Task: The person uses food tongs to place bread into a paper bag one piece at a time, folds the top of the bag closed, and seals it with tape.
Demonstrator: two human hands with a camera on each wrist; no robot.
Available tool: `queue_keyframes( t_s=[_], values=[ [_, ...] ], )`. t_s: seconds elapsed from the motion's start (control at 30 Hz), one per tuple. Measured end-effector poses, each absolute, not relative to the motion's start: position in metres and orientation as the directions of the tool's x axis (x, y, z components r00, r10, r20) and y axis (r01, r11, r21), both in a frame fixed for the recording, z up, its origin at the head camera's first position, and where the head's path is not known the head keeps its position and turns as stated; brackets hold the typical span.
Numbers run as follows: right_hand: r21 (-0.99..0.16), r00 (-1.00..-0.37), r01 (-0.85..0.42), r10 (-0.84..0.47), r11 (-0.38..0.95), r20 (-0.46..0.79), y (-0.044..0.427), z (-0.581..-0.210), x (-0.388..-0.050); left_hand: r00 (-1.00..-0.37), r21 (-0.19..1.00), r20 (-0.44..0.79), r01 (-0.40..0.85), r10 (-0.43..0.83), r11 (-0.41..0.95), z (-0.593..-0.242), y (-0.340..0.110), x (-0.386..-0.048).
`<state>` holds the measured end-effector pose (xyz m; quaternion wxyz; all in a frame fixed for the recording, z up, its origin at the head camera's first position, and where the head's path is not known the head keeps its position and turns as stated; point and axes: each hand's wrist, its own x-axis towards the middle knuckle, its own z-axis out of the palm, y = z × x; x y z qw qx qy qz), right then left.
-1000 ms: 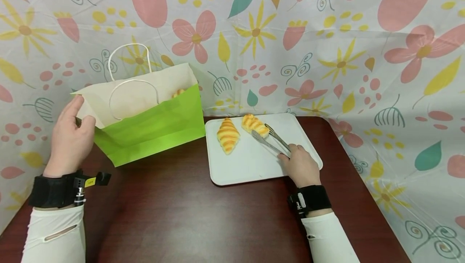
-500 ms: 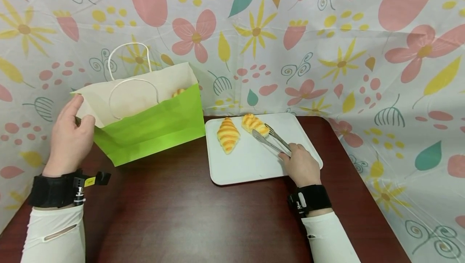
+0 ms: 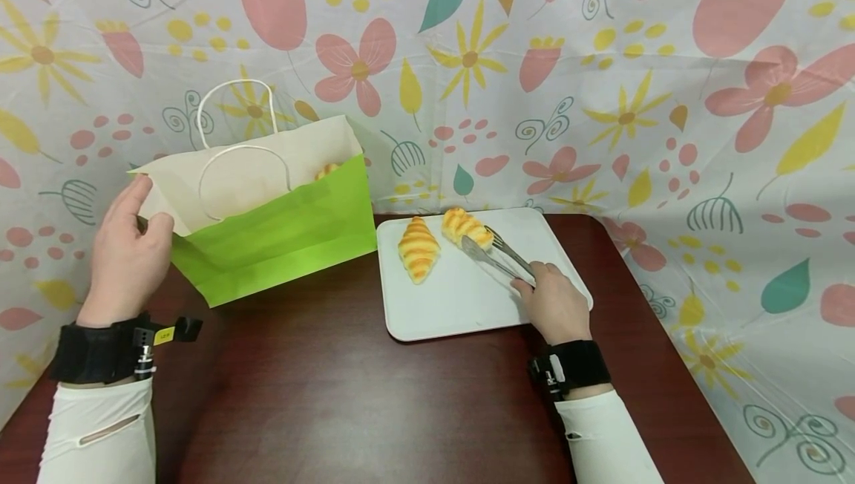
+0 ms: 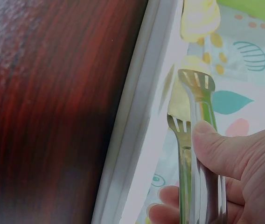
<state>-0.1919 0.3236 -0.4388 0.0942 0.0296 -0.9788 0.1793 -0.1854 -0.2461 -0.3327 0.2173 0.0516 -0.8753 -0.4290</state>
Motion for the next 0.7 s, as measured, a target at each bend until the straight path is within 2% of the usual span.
queue_keyframes(
  t_s=[0.7],
  values=[
    [-0.350, -0.956, -0.128, -0.022, 0.928, 0.291, 0.319, -0.427, -0.187, -0.896, 0.770, 0.348, 0.104, -0.277, 0.629, -0.333, -0.246, -0.186]
  ],
)
